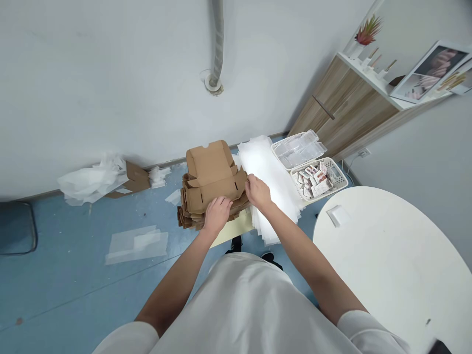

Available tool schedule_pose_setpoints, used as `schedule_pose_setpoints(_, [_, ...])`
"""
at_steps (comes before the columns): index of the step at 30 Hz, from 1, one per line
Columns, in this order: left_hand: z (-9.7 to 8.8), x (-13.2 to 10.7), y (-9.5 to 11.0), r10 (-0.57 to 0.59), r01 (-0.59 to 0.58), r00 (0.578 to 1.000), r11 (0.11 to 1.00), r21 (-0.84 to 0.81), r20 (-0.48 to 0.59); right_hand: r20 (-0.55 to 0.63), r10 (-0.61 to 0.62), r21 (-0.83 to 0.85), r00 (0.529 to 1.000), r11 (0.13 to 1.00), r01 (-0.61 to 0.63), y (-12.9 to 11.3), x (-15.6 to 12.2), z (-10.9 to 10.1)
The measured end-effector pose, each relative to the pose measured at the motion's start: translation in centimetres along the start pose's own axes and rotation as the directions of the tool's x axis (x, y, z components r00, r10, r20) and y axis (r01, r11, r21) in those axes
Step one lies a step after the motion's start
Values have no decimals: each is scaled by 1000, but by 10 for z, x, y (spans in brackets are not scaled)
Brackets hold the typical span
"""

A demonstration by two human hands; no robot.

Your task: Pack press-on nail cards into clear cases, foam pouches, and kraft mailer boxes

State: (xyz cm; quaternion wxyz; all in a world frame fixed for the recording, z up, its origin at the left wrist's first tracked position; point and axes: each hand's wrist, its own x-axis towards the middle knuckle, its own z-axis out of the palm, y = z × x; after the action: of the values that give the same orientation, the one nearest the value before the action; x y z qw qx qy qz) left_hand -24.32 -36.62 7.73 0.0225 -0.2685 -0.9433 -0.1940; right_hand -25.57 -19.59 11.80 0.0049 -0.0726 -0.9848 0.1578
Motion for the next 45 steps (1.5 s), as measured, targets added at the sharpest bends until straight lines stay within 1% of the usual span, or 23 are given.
schedule_pose_setpoints(2, [0, 1, 2, 15, -15, 1000, 999, 29, -22, -99, -17, 139, 995, 990, 31, 3, -2, 0])
schedule_pose_setpoints(3, [-1, 1, 4, 18, -17, 1000, 999, 40, -21, -125, -5, 211, 992, 977, 32, 4, -3, 0])
schedule_pose_setpoints(6, [-3, 4, 8, -8, 8, 1000, 999, 49, -2, -112, 64, 392, 992, 920, -15, 6, -8, 0])
schedule_pose_setpoints(8, [-5, 6, 9, -30, 30, 1000, 999, 33, 0, -135, 82, 462, 987, 887, -10, 5, -11, -2])
schedule_pose_setpoints(11, [-7, 7, 7, -41, 41, 999, 999, -10, -26, -224, 91, 527, 970, 849, 43, 2, -14, -7])
schedule_pose_setpoints(13, [-8, 6, 6, -29, 27, 998, 999, -34, -53, -204, 125, 585, 971, 811, 19, -1, -14, -10])
schedule_pose_setpoints(15, [-9, 4, 5, -6, 3, 997, 999, -46, -78, -118, 147, 633, 982, 773, -40, -3, -13, -13])
schedule_pose_setpoints(17, [-10, 1, 5, 15, -19, 996, 998, -53, -89, -51, 137, 648, 989, 758, -72, -5, -12, -15])
schedule_pose_setpoints(19, [-10, -1, 7, 24, -30, 996, 997, -71, -83, -22, 95, 675, 995, 736, -55, -6, -13, -15])
schedule_pose_setpoints(20, [-10, -2, 7, 21, -28, 997, 996, -83, -80, -18, 75, 704, 997, 709, -40, -7, -14, -14])
schedule_pose_setpoints(22, [-10, -3, 7, -1, -8, 996, 994, -105, -86, -25, 56, 778, 998, 628, -16, -9, -17, -13])
schedule_pose_setpoints(24, [-10, -6, 5, -53, 40, 991, 994, -106, -126, -58, 84, 840, 995, 542, 3, -12, -19, -12])
schedule_pose_setpoints(26, [-11, -9, 2, -126, 111, 971, 990, -86, -204, -104, 138, 882, 985, 470, 28, -13, -20, -13])
schedule_pose_setpoints(29, [-14, -15, -2, -226, 209, 914, 974, -86, -338, -123, 210, 933, 970, 359, 41, -9, -19, -16])
schedule_pose_setpoints(30, [-15, -16, -3, -254, 231, 895, 967, -105, -367, -116, 232, 946, 966, 323, 36, -6, -19, -17])
schedule_pose_setpoints(32, [-18, -16, -3, -302, 254, 871, 952, -173, -388, -106, 285, 962, 953, 273, 25, 2, -21, -21])
schedule_pose_setpoints(35, [-19, -12, 0, -347, 211, 856, 911, -354, -383, -133, 407, 967, 904, 254, 28, 23, -32, -26])
schedule_pose_setpoints(37, [-15, -4, 5, -362, 138, 864, 838, -528, -349, -171, 502, 966, 848, 255, 43, 40, -47, -31])
schedule_pose_setpoints(38, [-11, 0, 10, -365, 106, 877, 780, -617, -311, -188, 548, 965, 815, 256, 50, 50, -56, -34])
schedule_pose_setpoints(40, [-2, 10, 24, -351, 86, 917, 637, -766, -189, -209, 632, 967, 746, 248, 61, 70, -79, -40])
schedule_pose_setpoints(42, [10, 19, 45, -309, 124, 950, 505, -854, -45, -222, 707, 970, 672, 233, 75, 90, -106, -47])
schedule_pose_setpoints(43, [16, 23, 58, -277, 157, 961, 458, -875, 28, -228, 740, 971, 632, 224, 87, 101, -121, -50])
schedule_pose_setpoints(45, [30, 29, 88, -191, 224, 969, 409, -885, 157, -235, 803, 972, 548, 205, 116, 120, -153, -54])
